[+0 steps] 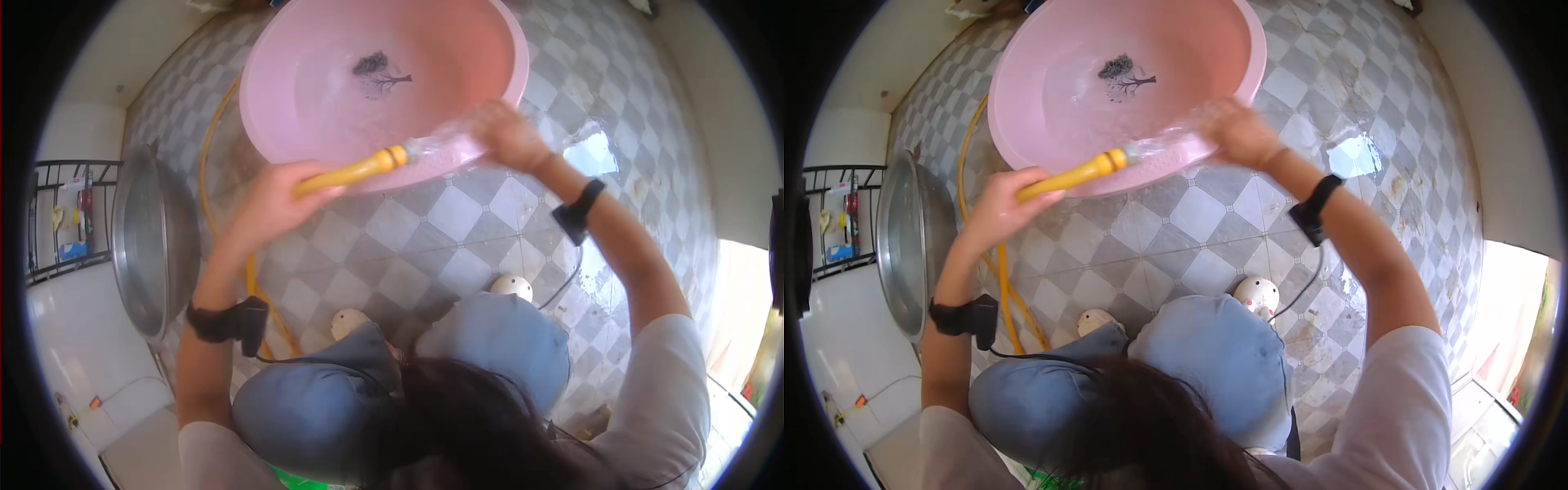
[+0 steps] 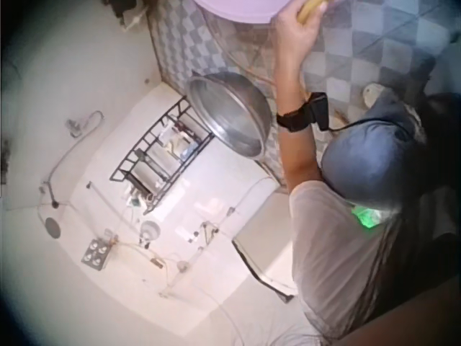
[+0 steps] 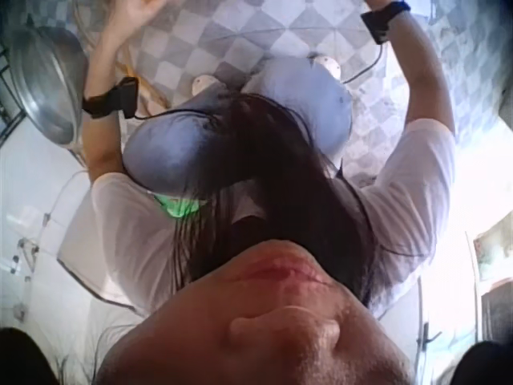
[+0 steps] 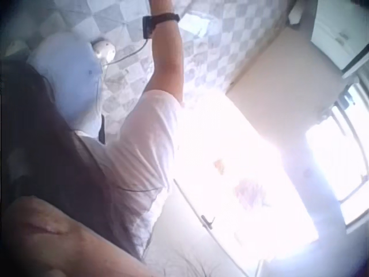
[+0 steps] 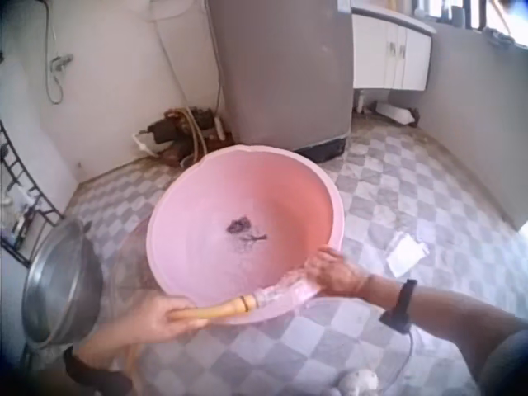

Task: The person cleans a pink basin with a metal scrubber and rinses it with water from a hose on the bathroom floor.

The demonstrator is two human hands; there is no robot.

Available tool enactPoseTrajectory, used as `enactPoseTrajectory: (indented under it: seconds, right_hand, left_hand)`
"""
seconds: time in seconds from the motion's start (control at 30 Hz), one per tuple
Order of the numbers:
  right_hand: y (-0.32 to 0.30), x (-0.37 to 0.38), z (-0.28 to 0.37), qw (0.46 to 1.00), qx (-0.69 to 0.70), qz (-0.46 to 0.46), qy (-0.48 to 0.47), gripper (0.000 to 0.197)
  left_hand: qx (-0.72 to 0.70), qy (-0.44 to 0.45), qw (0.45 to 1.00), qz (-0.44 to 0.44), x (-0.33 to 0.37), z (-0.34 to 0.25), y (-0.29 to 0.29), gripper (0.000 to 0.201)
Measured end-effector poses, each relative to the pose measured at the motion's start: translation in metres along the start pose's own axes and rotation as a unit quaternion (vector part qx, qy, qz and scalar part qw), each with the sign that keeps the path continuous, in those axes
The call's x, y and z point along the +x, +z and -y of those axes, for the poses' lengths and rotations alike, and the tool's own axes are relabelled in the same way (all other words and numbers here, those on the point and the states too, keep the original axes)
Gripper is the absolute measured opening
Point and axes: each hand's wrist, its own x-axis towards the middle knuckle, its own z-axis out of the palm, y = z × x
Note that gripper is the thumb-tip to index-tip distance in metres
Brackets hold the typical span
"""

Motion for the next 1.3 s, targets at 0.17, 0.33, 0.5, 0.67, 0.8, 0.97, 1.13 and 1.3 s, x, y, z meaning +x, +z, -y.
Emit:
enactPoseTrajectory:
  seconds: [0.17, 0.33, 0.5, 0.67, 0.8, 0.97, 1.13, 1.3]
  right_hand:
    - [-0.027, 0.005, -0.084, 0.990, -0.106, 0.093, -0.001, 0.048]
    - [-0.022, 0.029, -0.072, 0.988, -0.025, 0.147, 0.041, 0.036]
    - [0.024, 0.014, 0.003, 0.991, 0.004, 0.062, -0.117, 0.028]
    - [0.051, 0.110, 0.155, 0.957, 0.077, 0.256, 0.114, 0.022]
    - [0.102, 0.173, 0.206, 0.993, 0.072, 0.092, 0.034, 0.051]
    - [0.116, 0.162, 0.195, 0.998, 0.044, 0.017, -0.033, 0.054]
    - [0.028, 0.107, 0.135, 0.976, 0.021, 0.216, -0.015, 0.054]
    - [0.044, 0.092, 0.131, 1.000, 0.011, 0.009, -0.005, 0.051]
  left_hand:
    - [0.064, 0.033, 0.997, -0.006, 0.024, -0.027, 0.039, 0.029]
    - [0.016, 0.036, 0.996, -0.081, 0.014, -0.032, 0.051, 0.026]
    - [0.021, 0.035, 0.995, -0.088, 0.003, -0.024, 0.044, 0.023]
    - [0.069, -0.012, 0.985, -0.158, -0.027, -0.007, 0.024, 0.018]
    - [0.109, -0.060, 0.962, -0.242, -0.031, 0.013, 0.012, 0.019]
    - [0.207, -0.112, 0.958, -0.165, -0.038, 0.045, 0.010, 0.021]
    - [0.172, -0.155, 0.962, -0.142, -0.072, 0.044, 0.020, 0.023]
    - [0.146, -0.129, 0.977, -0.092, -0.061, 0.033, 0.020, 0.023]
